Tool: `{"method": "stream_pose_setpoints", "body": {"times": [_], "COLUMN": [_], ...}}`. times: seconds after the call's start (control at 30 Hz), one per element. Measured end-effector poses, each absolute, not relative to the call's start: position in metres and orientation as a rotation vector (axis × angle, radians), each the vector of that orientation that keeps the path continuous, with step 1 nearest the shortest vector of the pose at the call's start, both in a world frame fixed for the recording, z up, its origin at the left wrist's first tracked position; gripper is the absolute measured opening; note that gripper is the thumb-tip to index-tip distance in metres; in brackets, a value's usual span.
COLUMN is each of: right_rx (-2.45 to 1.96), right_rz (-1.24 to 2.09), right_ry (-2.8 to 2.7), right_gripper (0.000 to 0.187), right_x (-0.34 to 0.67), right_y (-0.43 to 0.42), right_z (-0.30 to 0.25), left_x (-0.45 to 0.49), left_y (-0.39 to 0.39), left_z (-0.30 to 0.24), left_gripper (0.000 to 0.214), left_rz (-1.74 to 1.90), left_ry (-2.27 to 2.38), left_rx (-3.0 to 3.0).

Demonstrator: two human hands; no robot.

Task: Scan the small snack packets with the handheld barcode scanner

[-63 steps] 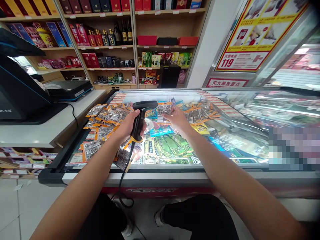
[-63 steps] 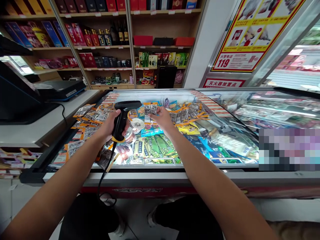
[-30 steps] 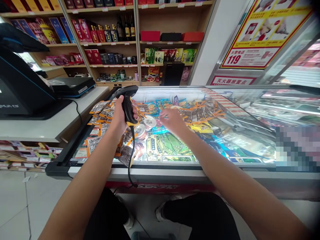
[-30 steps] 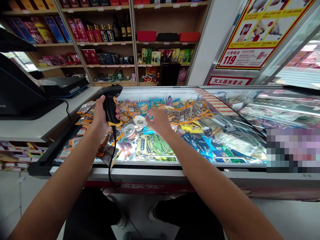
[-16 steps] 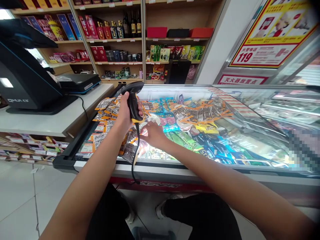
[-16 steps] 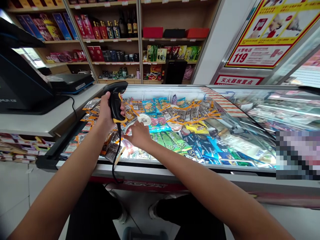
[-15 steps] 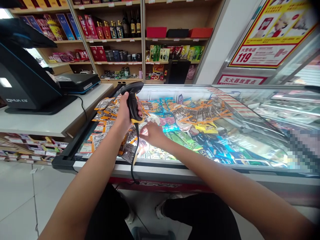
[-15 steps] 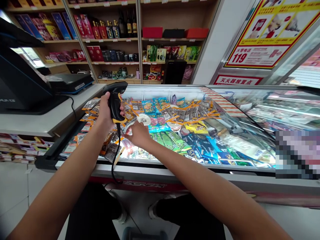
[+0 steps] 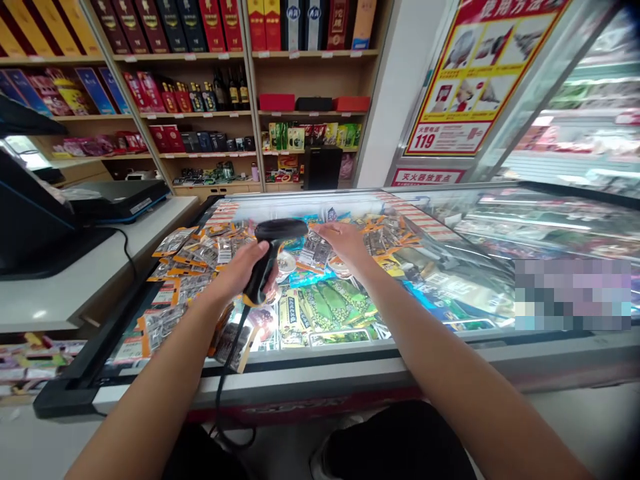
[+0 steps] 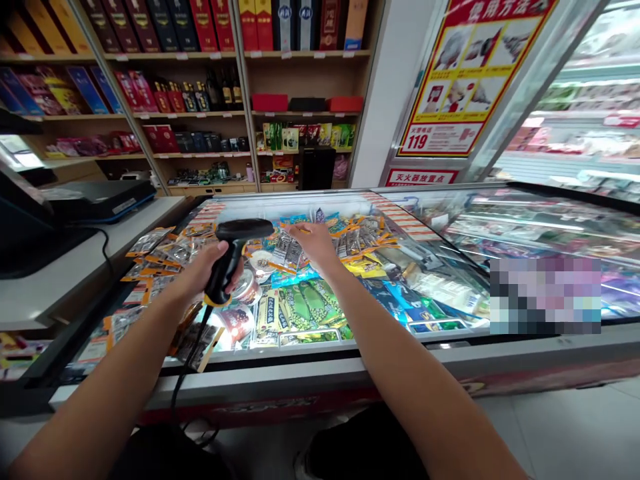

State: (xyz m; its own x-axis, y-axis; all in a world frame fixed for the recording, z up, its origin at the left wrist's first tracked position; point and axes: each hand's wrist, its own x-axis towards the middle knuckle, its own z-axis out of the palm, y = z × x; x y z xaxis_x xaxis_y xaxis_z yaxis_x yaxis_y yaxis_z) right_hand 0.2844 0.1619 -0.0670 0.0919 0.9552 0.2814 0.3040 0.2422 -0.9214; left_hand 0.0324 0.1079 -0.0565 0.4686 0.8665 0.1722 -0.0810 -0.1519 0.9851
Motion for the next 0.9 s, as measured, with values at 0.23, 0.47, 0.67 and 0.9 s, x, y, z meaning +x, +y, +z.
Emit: {"method": "stream_pose_setpoints", "body": {"times": [0.23, 0.47, 0.67, 0.9], "right_rx": [-1.253, -1.322, -1.328, -1.701], "right_rz": [0.678, 0.659, 0.498, -0.050], "right_ry": [-1.441, -1.472, -1.608, -1.766], "right_gripper": [0.043, 0.050, 0.031, 0.030], "right_x": [0.297, 0.296, 0.300, 0.318], "right_y": [0.171, 0.173, 0.175, 0.182], "right_z": [-0.070, -0.073, -0.071, -0.073], "left_x": [0.039, 0.038, 0.041, 0.031], "left_y": [0.099, 0.102, 0.102, 0.114], "left_z": [-0.065, -0.069, -0.063, -0.050], "left_gripper": [0.048, 0.049, 0.056, 0.058], "left_rz": [0.830, 0.827, 0.919, 1.276], "left_ry": [0.689, 0.706, 0.708, 0.730], "left_rx": [1.631, 1.584, 1.513, 1.209]}}
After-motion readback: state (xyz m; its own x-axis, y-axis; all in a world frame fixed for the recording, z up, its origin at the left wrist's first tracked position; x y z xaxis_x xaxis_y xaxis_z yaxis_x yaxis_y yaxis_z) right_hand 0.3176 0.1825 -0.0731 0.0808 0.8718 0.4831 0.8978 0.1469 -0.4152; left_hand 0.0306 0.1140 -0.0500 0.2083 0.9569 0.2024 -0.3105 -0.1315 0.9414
